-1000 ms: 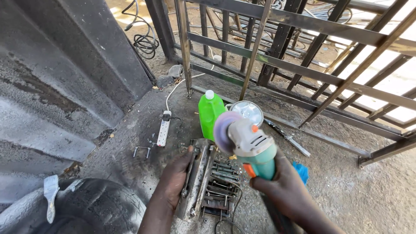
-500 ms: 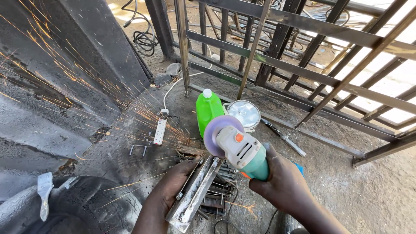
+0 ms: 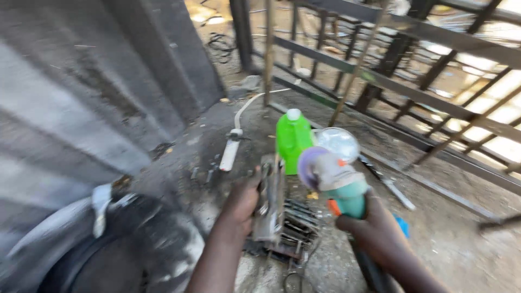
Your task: Grinding metal brackets using a handheld angle grinder to smooth edges and surfaces.
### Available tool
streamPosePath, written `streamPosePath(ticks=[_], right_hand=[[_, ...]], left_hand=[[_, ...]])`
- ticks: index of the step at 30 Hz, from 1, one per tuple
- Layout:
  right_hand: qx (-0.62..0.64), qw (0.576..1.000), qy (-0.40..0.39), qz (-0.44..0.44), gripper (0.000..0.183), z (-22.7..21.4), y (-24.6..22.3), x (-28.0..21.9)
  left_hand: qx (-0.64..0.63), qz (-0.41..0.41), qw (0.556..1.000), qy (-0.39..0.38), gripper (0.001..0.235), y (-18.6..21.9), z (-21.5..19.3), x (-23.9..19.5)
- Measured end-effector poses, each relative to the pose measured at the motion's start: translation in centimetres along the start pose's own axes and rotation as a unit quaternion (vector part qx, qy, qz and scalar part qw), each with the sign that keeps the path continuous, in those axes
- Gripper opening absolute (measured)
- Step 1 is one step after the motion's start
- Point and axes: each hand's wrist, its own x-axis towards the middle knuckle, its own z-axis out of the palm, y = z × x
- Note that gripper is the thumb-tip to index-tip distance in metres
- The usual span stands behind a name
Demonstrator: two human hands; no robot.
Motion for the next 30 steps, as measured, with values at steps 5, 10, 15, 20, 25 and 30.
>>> streamPosePath(ticks=[5,10,15,20,25,30], right_hand=[[0.127,0.990,-0.045,-0.048,0.063,0.7,-0.6,0.1],[0.077,0.995,-0.055,-0.023,0.059,1.5,-0.6,-0.4],[0.251,0.959,-0.113,0.065,0.046,3.4,1.0,0.4],[0.293,0.944,-0.110,0.101,0.038,3.4,0.9,-1.1],[0.282,0.949,-0.076,0.120,0.025,3.3,1.5,-0.8],[0.379,0.912,-0.074,0.141,0.028,2.7,0.4,-1.6]], left_hand=[[-0.040,0.071,0.996,0.047,0.050,3.7,-2.1,-1.2],[0.050,0.082,0.992,0.088,0.034,3.8,-11.7,-2.7],[0.101,-0.046,0.951,0.289,0.052,-4.5,-25.7,-2.0],[0.358,-0.174,0.837,0.375,0.042,-21.4,-49.2,3.5],[0.246,-0.345,0.727,0.541,0.069,-6.0,-33.5,-4.9],[0.443,0.031,0.862,0.242,0.038,1.8,-21.3,-2.8]])
